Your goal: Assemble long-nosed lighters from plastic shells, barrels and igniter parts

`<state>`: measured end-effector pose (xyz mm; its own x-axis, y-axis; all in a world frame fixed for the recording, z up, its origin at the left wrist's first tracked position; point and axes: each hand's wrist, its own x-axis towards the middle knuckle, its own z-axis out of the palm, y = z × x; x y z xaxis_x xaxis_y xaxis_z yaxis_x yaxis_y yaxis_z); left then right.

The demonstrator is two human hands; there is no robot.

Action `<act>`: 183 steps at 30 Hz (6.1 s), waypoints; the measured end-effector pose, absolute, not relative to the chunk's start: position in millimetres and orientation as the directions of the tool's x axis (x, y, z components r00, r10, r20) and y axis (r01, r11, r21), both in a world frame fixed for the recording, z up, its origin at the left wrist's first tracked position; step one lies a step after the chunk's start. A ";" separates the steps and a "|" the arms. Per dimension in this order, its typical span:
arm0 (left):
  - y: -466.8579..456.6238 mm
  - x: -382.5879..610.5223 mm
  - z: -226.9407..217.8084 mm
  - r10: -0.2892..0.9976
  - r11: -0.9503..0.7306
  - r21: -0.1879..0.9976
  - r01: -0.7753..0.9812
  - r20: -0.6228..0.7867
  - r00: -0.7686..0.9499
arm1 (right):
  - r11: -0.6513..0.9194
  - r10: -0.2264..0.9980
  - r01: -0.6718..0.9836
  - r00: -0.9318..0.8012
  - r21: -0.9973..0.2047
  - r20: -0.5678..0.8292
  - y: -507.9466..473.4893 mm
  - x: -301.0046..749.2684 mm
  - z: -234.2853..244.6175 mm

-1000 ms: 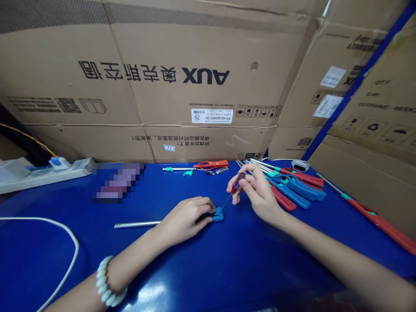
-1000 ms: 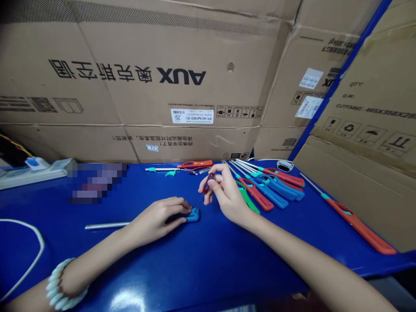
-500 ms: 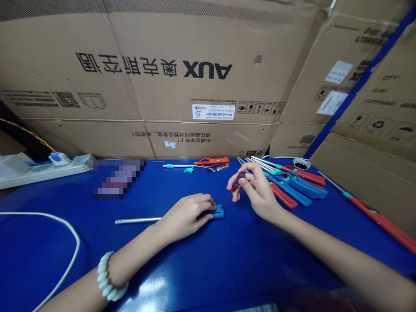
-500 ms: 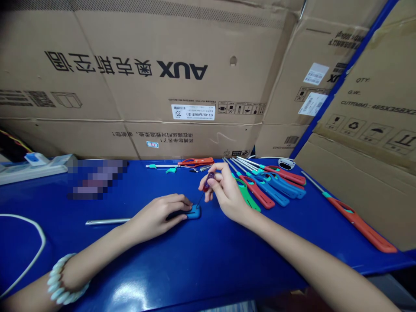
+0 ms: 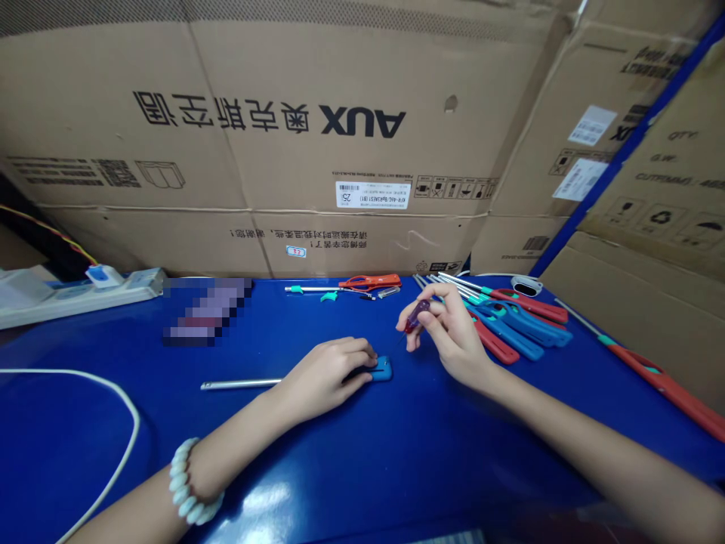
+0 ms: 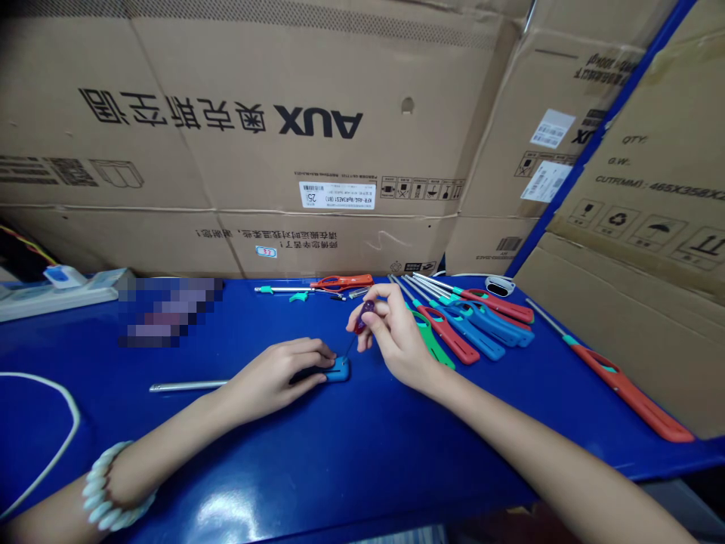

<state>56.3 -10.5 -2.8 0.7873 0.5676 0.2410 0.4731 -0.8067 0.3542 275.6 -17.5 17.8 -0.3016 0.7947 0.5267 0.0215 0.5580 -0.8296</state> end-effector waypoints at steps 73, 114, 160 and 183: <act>-10.4 57.1 -5.6 0.564 -0.811 0.367 0.456 0.285 0.775 | 0.827 0.557 0.393 -0.465 -0.403 0.688 -20.3 269.2 26.1; -12.0 58.8 -2.6 0.541 -0.834 0.293 0.467 0.268 0.798 | 0.834 0.541 0.444 -0.545 -0.328 0.640 -28.9 269.7 33.2; -13.2 58.2 -2.8 0.547 -0.833 0.264 0.486 0.268 0.793 | 0.807 0.508 0.588 -0.650 -0.048 0.565 -11.7 266.4 46.2; -12.1 57.7 -4.2 0.542 -0.837 0.261 0.481 0.272 0.795 | 0.760 0.628 0.632 -0.650 -0.154 0.428 -15.1 261.5 54.1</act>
<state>57.7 -12.1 -4.2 0.7951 0.5418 0.2724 0.4809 -0.8370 0.2612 261.5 -15.1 54.1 -0.6500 0.6277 0.4283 0.6318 0.7596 -0.1544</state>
